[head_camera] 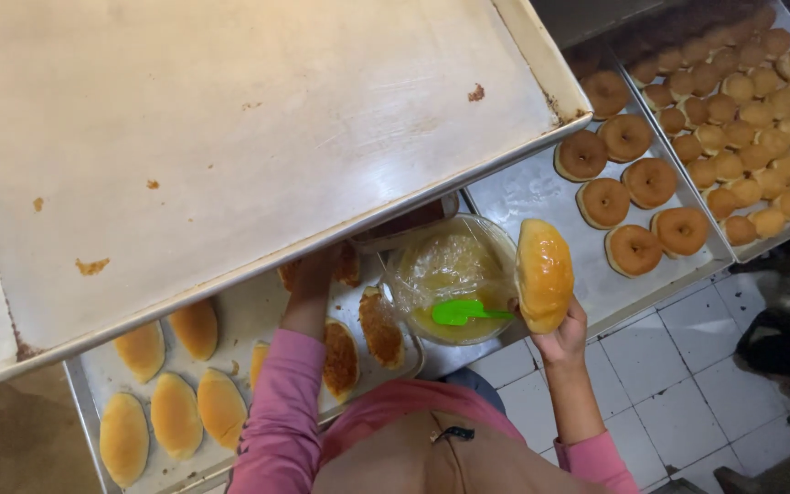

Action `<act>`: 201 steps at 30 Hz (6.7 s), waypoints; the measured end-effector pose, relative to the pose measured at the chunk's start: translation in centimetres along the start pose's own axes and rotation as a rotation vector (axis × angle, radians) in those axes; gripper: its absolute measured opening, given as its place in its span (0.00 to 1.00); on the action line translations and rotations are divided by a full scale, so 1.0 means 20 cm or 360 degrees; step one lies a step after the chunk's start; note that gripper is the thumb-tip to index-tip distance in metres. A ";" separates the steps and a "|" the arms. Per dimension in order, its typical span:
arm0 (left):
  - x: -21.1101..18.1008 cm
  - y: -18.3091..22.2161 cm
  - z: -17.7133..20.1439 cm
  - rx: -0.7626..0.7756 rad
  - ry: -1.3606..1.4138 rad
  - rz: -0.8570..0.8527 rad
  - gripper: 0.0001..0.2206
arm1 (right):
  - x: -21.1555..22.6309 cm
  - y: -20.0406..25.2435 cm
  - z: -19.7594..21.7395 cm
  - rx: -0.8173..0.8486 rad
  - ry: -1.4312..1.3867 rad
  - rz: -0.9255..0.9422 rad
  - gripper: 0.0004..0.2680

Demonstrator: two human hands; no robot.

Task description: Applying glaze with a brush and meat floss topping to bread buns on a tray.

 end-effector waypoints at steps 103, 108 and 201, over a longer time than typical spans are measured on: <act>0.02 1.64 1.18 -0.1049 0.0786 -0.0567 0.42 | -1.82 0.79 -1.48 0.2551 0.3240 0.0994 0.08; 0.00 1.62 1.18 -0.0970 0.0901 -0.0628 0.40 | -1.71 0.58 -1.49 0.2112 0.2630 0.0697 0.04; 0.41 1.87 1.61 -0.1485 0.1027 -0.0416 0.41 | -1.74 -0.02 -1.11 0.0722 0.0919 -0.0945 0.11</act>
Point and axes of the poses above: each hand's wrist, its own y-axis away from the middle knuckle, its own z-axis out of the back of the hand, x = y × z, the point moved 5 cm from there along -y, towards the middle knuckle, and after that the axes turned 4 degrees about z, right-handed, at the moved point
